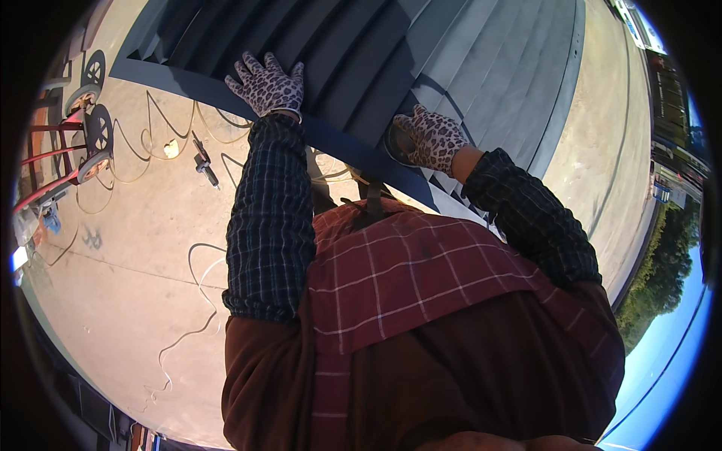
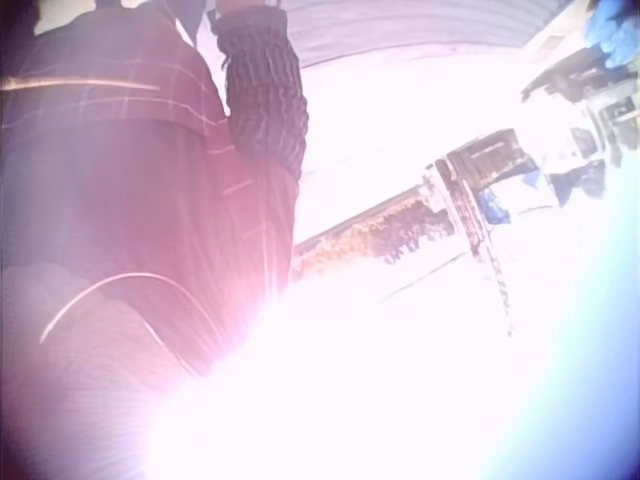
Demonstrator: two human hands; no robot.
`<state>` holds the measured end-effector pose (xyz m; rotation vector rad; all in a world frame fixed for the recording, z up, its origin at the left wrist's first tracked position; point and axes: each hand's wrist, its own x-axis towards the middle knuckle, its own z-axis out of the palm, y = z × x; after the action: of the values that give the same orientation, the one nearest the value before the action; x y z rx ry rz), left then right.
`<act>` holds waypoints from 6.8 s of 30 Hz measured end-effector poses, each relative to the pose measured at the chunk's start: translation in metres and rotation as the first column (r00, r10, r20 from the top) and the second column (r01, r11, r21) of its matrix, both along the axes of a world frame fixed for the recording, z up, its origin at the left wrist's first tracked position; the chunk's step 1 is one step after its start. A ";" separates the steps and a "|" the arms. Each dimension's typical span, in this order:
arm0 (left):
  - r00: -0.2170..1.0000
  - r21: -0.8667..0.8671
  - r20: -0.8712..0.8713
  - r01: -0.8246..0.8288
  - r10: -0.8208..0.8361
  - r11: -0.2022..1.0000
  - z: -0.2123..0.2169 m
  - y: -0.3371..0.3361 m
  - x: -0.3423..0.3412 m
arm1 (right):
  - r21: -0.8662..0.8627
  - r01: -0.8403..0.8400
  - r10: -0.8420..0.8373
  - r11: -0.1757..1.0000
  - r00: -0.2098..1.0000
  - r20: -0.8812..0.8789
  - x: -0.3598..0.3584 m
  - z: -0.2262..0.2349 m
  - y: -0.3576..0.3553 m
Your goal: The person uses an orbital sander to smooth the surface of a large, dark gray, ribbed metal panel. They move the sander systematically across the panel's surface, using their other hand to stabilize the panel.
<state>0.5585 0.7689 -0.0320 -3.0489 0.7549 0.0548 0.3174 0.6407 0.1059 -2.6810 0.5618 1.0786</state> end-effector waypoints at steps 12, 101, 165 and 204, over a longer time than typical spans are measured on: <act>0.999 0.026 0.045 0.003 -0.004 1.000 -0.010 0.000 0.001 | -0.073 -0.002 0.008 0.997 0.997 0.080 -0.003 -0.016 -0.036; 0.999 0.002 0.000 0.036 -0.036 0.999 0.012 0.001 -0.002 | -0.222 0.489 -0.374 0.844 0.832 0.409 0.049 -0.034 -0.275; 0.492 -0.372 -0.168 0.771 -0.854 0.517 0.020 -0.001 -0.048 | 0.479 0.779 -0.543 0.405 -0.216 0.811 -0.092 -0.030 -0.098; 0.854 0.172 -0.415 0.411 -0.312 0.895 0.013 0.052 0.071 | 0.016 0.455 -0.428 0.890 0.824 0.372 0.020 0.028 -0.051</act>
<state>0.6293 0.8209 -0.0187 -2.6215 1.2282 0.6988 0.3372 0.5899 0.1343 -2.5202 1.0901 0.4222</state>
